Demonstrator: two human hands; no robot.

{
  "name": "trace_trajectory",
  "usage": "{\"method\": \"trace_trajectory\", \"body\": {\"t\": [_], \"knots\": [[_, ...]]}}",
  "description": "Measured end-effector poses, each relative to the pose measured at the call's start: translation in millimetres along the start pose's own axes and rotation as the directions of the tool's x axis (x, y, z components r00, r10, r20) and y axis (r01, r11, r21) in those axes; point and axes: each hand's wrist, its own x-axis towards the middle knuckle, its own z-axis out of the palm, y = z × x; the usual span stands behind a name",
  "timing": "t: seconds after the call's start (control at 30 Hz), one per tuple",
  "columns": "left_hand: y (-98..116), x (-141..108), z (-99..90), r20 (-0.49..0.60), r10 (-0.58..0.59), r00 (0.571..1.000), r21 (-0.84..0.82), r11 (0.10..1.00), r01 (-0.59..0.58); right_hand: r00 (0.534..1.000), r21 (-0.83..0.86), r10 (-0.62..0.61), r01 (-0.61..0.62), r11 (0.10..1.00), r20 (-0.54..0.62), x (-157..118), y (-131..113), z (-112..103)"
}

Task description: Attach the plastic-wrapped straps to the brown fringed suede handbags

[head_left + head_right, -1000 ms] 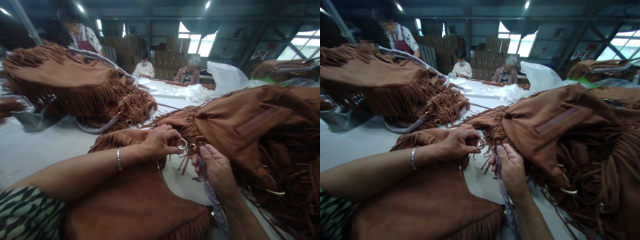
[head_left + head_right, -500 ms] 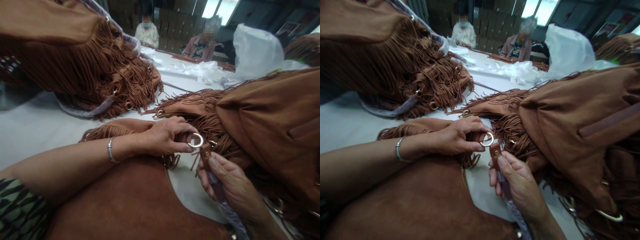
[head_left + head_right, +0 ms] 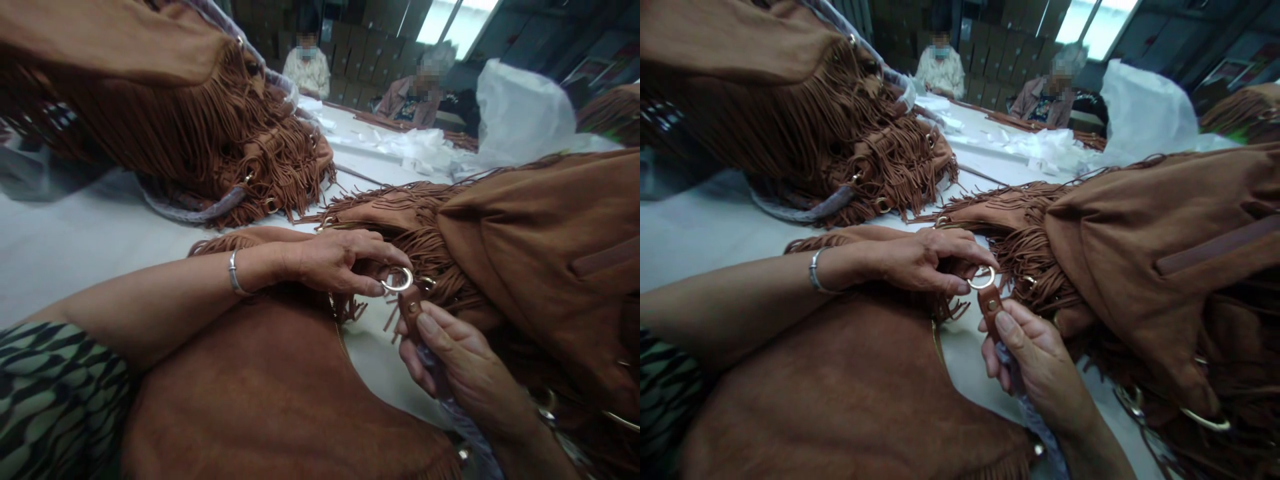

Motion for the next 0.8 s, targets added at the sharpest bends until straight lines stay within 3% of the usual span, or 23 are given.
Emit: {"method": "trace_trajectory", "body": {"t": [0.33,0.5,0.67,0.8], "knots": [[13,0,-9.1,0.164,-0.059,0.985,0.047,0.998,0.052,0.995,-0.034,0.019,-0.015,0.999,0.103,1,-3,10],[15,-2,-11.1,0.196,-0.055,0.979,0.090,0.995,0.038,0.978,-0.004,0.094,-0.095,0.995,0.186,0,-19,4],[15,-2,-18.3,0.220,-0.087,0.972,0.092,0.993,0.068,0.971,-0.103,0.233,-0.227,0.968,0.050,-5,-50,-14],[7,-2,-17.7,0.148,0.011,0.989,-0.090,0.996,0.003,0.981,-0.394,0.178,-0.192,0.899,-0.070,-13,-69,-12]]}}
